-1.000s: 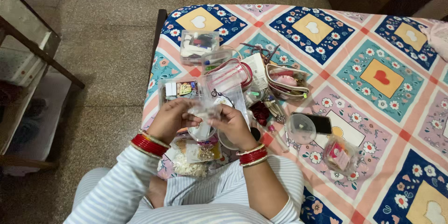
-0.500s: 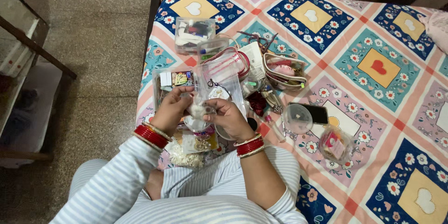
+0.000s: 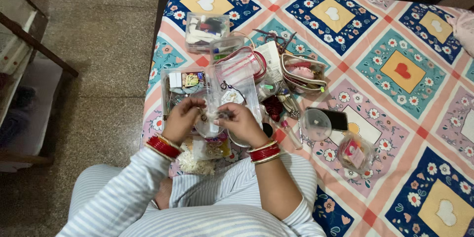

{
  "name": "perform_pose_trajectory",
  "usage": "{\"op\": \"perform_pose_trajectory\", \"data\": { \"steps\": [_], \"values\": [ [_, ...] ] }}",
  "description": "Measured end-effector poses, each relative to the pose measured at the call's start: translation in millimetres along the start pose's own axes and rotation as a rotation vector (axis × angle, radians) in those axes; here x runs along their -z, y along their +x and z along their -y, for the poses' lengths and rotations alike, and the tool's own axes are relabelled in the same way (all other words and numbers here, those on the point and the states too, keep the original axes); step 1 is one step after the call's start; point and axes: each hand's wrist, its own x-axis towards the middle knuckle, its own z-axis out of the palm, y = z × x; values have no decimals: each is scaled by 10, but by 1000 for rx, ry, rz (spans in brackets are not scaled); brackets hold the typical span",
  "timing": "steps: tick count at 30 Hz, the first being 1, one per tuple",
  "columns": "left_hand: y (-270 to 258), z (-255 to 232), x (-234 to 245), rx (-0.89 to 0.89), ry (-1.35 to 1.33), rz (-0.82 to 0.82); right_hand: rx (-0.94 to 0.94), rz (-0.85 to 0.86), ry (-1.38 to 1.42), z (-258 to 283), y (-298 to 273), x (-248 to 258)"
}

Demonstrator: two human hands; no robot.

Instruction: The person sits at a bed covered with small plastic containers and pouches of jewelry. They pick up jewelry pieces, wrap them in small plastic bags, and place the wrapped pieces into the storage containers, working through the items one at a time.

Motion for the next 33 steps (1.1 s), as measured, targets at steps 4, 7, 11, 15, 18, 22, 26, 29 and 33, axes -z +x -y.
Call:
{"op": "perform_pose_trajectory", "data": {
  "steps": [4, 7, 11, 15, 18, 22, 26, 29, 33],
  "values": [
    [-316, -131, -24, -363, 741, -23, 322, -20, -730, -24, 3, -55],
    [-403, -209, -60, -506, 895, -104, 331, -12, -888, -11, -25, -91],
    [-448, -251, -43, -593, 1069, -90, 302, -1, -1002, 8, -28, -121],
    [-483, -239, -51, -648, 1100, -75, 442, -28, -1070, 25, -14, -134],
    [-509, -219, -74, -665, 1136, -113, 409, -74, -985, 49, -14, -133],
    [-511, -134, -150, -513, 1085, -241, 287, -157, -954, 62, -40, -110],
    [-489, 118, -191, -29, 417, -271, 165, -182, -825, -3, -38, -103],
    [-414, 356, -140, 170, 587, -139, 213, -222, -740, -66, 0, -96],
    [-419, 564, -113, -35, 389, -95, 16, -248, -455, -123, 52, -133]
  ]
}}
